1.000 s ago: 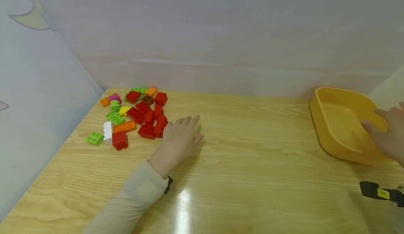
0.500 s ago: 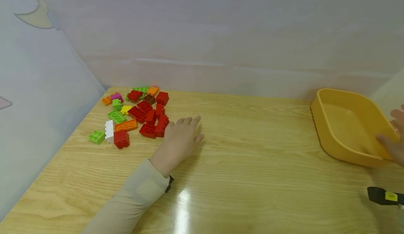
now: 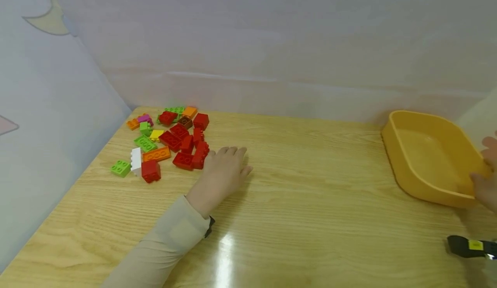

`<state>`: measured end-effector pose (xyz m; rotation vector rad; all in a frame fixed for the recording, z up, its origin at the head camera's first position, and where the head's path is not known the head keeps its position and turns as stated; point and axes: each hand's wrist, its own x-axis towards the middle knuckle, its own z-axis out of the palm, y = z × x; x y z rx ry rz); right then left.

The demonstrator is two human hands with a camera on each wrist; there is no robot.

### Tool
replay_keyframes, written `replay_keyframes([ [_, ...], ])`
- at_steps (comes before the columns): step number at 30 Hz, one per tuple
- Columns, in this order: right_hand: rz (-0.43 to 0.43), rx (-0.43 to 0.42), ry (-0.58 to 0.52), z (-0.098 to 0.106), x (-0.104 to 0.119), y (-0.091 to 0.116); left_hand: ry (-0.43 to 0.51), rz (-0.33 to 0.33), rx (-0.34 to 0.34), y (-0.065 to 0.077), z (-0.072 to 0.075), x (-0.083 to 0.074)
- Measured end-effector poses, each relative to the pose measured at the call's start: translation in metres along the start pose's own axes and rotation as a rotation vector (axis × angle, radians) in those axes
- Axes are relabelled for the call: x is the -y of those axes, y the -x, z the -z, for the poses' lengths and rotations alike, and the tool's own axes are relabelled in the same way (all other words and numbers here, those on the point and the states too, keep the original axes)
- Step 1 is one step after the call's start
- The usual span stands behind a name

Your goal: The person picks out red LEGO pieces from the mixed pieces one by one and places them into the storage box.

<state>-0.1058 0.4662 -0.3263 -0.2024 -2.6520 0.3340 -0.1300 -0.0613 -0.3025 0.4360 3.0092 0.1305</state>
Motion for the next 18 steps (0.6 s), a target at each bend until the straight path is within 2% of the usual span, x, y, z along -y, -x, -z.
replay_keyframes([
  [2,0.025,-0.035,-0.004,-0.001,0.002,0.0,-0.004,0.002,0.003,0.001,0.0,0.0],
  [6,-0.022,-0.02,-0.018,0.002,0.011,0.003,-0.006,0.004,0.012,0.001,-0.001,0.0],
  [14,-0.035,-0.041,-0.048,0.001,0.013,0.005,-0.02,-0.015,-0.01,0.001,-0.001,0.0],
  [17,-0.08,-0.038,-0.05,-0.004,0.007,0.004,-0.027,-0.012,-0.008,0.001,-0.001,0.0],
  [18,-0.113,-0.013,-0.068,-0.006,0.004,0.003,-0.027,-0.01,-0.005,0.001,-0.001,0.0],
])
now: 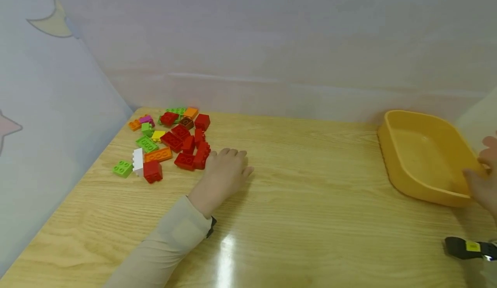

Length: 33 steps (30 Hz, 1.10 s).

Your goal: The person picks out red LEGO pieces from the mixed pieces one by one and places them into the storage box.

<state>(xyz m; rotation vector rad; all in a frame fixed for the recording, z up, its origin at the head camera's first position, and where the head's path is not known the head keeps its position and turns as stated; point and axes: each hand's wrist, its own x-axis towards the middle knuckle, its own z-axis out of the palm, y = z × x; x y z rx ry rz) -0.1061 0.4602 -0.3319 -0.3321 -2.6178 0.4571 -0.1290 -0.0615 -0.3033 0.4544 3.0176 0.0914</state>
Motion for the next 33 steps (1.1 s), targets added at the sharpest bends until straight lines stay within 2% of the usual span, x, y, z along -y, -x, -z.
replay_keyframes([
  [3,-0.077,0.062,-0.036,-0.016,-0.034,-0.008,-0.004,0.002,0.003,0.0,0.0,0.0],
  [5,-0.103,0.106,-0.075,-0.028,-0.057,-0.015,-0.005,0.004,0.006,0.0,0.0,-0.001],
  [7,-0.097,0.131,-0.115,-0.038,-0.071,-0.021,-0.008,0.005,0.007,0.001,0.001,-0.001],
  [11,-0.104,0.182,-0.132,-0.044,-0.064,-0.025,-0.008,0.01,0.01,0.001,0.001,0.0],
  [17,-0.033,0.27,-0.079,-0.047,-0.066,-0.027,0.001,0.014,0.016,0.001,0.001,0.0],
  [20,-0.014,0.312,-0.041,-0.038,-0.048,-0.023,0.003,0.012,0.018,0.001,0.002,0.0],
  [23,0.005,0.382,-0.028,-0.017,-0.009,-0.013,-0.001,0.011,0.017,0.001,0.002,0.0],
  [27,0.08,0.473,0.008,0.01,0.043,-0.001,-0.007,-0.002,0.01,0.001,0.002,-0.001],
  [30,0.131,0.534,0.036,0.017,0.065,0.004,-0.004,-0.004,0.015,0.0,0.002,-0.001],
  [33,0.138,0.616,0.023,0.015,0.078,0.005,0.0,0.008,0.026,0.0,0.002,-0.001],
])
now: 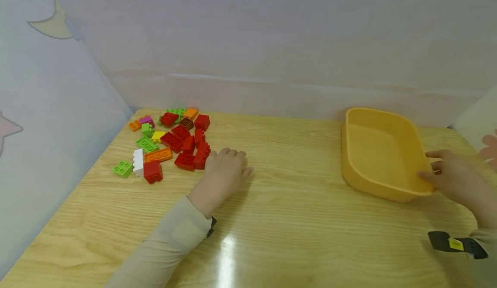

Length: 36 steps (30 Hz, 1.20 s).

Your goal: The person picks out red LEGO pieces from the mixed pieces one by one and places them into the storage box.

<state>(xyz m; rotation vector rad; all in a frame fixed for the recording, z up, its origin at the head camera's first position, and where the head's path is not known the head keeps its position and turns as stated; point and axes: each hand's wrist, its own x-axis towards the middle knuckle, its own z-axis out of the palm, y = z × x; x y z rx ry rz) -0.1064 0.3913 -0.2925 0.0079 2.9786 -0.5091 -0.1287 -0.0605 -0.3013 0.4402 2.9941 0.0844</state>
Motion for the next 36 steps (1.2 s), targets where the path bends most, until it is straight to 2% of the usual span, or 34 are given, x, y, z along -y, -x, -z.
replay_keyframes([
  [4,0.005,0.053,-0.03,-0.007,0.014,-0.005,-0.006,-0.001,-0.001,0.001,0.0,0.001],
  [10,0.062,0.07,-0.075,-0.017,0.038,-0.009,-0.013,-0.004,-0.009,0.0,0.0,0.001],
  [17,0.093,0.002,-0.112,-0.031,0.066,-0.013,-0.027,0.004,-0.007,-0.001,0.0,0.001],
  [26,0.088,-0.079,-0.232,-0.043,0.088,-0.014,-0.018,0.022,-0.013,-0.001,0.001,0.001],
  [31,0.1,-0.08,-0.336,-0.05,0.098,-0.014,-0.021,0.04,-0.022,-0.001,0.002,0.001],
  [36,0.074,-0.057,-0.451,-0.057,0.11,-0.016,-0.012,0.053,-0.044,-0.001,0.003,0.001],
])
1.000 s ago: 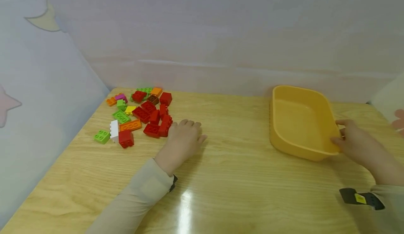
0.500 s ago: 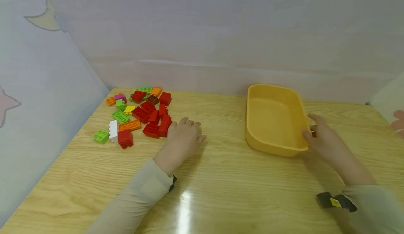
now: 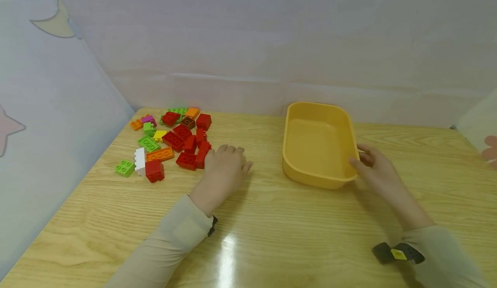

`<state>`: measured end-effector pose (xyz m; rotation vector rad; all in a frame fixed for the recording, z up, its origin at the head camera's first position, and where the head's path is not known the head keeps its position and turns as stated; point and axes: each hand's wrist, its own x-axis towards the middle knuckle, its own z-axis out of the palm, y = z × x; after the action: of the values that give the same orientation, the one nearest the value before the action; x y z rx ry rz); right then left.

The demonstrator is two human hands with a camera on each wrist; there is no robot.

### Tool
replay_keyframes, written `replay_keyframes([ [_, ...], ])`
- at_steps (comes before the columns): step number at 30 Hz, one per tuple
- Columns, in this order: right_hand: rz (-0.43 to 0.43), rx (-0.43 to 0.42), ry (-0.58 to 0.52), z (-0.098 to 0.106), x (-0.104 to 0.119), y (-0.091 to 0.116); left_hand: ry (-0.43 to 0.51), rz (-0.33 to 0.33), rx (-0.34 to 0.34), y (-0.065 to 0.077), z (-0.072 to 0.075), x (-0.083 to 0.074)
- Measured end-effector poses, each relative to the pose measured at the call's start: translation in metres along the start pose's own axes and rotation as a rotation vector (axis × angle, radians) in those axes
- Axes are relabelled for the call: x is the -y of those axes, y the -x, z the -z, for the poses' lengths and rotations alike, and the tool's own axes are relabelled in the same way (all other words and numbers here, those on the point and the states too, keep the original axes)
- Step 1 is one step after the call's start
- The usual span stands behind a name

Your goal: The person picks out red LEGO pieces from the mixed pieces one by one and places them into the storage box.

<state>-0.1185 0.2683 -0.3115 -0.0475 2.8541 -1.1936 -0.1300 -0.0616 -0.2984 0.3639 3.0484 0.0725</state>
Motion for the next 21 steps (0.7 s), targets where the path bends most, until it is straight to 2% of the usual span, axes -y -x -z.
replay_keyframes([
  [8,-0.027,0.003,-0.174,-0.015,0.004,0.0,0.01,0.035,0.011,-0.001,0.007,0.004],
  [16,-0.004,-0.069,-0.241,-0.034,0.013,0.001,0.032,0.049,-0.01,-0.006,0.009,0.019],
  [18,-0.015,-0.073,-0.33,-0.04,0.016,0.001,0.036,0.035,-0.012,-0.008,0.011,0.027],
  [21,-0.047,-0.048,-0.615,-0.048,0.019,-0.001,0.056,-0.006,0.008,-0.008,0.018,0.042],
])
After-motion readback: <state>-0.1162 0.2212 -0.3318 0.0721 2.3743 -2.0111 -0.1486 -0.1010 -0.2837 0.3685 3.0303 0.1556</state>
